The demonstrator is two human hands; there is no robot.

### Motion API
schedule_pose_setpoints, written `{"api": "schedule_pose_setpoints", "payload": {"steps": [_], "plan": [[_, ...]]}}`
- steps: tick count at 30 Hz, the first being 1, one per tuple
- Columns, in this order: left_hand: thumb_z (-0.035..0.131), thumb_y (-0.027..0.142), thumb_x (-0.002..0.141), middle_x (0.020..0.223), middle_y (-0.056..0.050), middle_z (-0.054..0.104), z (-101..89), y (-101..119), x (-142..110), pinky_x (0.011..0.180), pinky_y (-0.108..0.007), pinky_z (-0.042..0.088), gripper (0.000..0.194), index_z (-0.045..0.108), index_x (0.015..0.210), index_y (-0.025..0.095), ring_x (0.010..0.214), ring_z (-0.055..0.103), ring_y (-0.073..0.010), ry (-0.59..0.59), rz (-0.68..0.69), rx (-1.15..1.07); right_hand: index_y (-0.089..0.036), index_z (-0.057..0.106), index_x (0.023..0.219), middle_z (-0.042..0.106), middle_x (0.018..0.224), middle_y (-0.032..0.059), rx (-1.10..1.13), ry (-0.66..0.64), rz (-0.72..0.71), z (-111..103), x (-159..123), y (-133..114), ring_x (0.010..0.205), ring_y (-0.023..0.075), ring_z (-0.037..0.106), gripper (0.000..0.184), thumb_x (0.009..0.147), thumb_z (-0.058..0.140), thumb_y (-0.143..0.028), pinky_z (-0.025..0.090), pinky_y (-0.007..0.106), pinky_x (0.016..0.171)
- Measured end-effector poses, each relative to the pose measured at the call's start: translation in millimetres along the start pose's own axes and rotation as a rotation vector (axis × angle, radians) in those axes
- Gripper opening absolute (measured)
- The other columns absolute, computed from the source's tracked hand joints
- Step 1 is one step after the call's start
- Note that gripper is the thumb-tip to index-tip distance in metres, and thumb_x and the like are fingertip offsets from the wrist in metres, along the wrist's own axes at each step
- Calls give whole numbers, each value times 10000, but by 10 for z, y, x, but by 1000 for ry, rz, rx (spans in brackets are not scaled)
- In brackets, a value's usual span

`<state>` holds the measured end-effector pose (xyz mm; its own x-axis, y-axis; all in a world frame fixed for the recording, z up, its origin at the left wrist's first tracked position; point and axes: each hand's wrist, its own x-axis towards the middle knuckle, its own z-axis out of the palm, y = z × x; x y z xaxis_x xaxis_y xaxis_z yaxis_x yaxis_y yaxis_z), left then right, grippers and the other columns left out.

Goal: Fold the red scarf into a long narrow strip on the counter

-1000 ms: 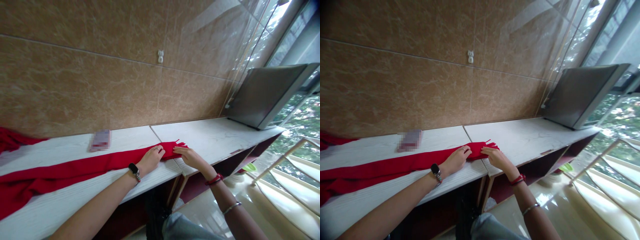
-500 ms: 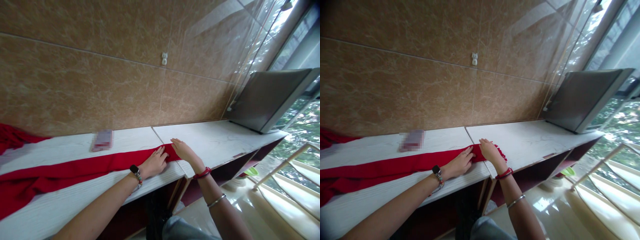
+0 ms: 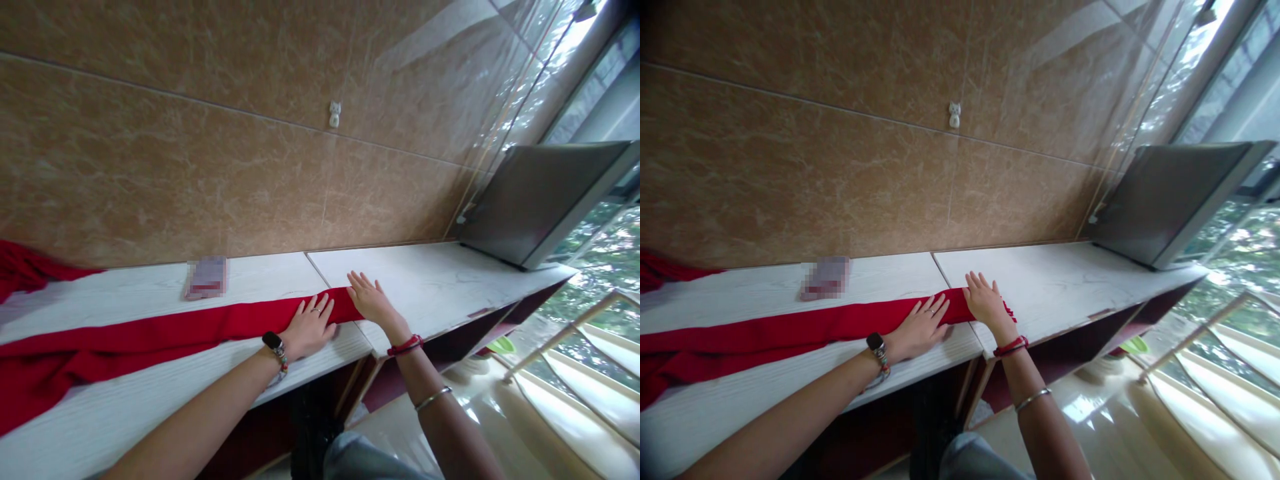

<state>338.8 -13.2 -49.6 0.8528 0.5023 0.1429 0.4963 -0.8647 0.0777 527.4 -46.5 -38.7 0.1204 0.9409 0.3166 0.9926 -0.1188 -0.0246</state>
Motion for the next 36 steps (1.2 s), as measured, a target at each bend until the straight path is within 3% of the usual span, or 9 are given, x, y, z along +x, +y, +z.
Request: {"api": "schedule_pose_setpoints", "payload": {"steps": [2,6,11,16,19,26,32,36], "plan": [[234,420,923,1451,-151,221,11,-1,1,1039,-492,205,571,227,1390,92,1333,164,-297,15,-2,-5,-145,310,1364,305,1422,148,54,29,-27,-35,18,-81,1314,271,236,457,927,266,-269,273,556,999],[256,426,917,1449,-151,226,34,4,2,1039,-501,210,580,227,1389,90,1335,161,-295,29,-18,-12,-121,379,1323,362,1386,174,29,-74,-151,63,-21,-189,1290,274,293,438,929,277,-281,316,530,983],[331,366,900,1449,-147,233,23,21,-5,1023,-528,236,555,244,1384,107,1330,178,-305,29,-84,14,-155,433,1289,374,1383,156,-12,-118,-175,180,-54,-84,1290,261,296,393,925,311,-242,342,520,970],[392,288,880,1440,-148,258,-10,-1,-2,1039,-479,251,523,295,1361,106,1329,206,-266,102,-30,34,-119,462,1272,449,1324,171,180,28,-189,-28,-55,166,1240,243,387,407,902,351,-249,365,449,993],[363,333,901,1447,-143,242,-6,-12,5,1053,-453,232,524,287,1364,100,1337,181,-254,104,29,19,-127,489,1252,474,1308,145,243,71,-248,-157,-113,227,1224,219,411,399,894,344,-225,362,411,1012],[282,373,932,1466,-124,187,30,-37,8,1045,-462,230,518,222,1392,140,1341,172,-232,29,42,19,-105,564,1159,560,1218,138,178,-139,-391,-105,-175,125,1150,205,496,372,840,372,-105,419,375,968],[285,436,921,1460,-168,171,-20,-12,8,1051,-430,236,586,213,1388,88,1346,145,-236,54,33,-36,-156,610,1081,628,1126,97,133,-69,-401,-317,-120,61,1046,191,576,346,835,378,-83,460,342,910],[326,433,908,1464,-203,98,-185,-146,-101,1050,-413,242,625,200,1379,42,1351,103,-252,99,-73,-52,-128,618,1054,622,1128,122,123,6,-349,-416,18,-188,1047,205,575,316,843,385,-96,440,338,926]]}}
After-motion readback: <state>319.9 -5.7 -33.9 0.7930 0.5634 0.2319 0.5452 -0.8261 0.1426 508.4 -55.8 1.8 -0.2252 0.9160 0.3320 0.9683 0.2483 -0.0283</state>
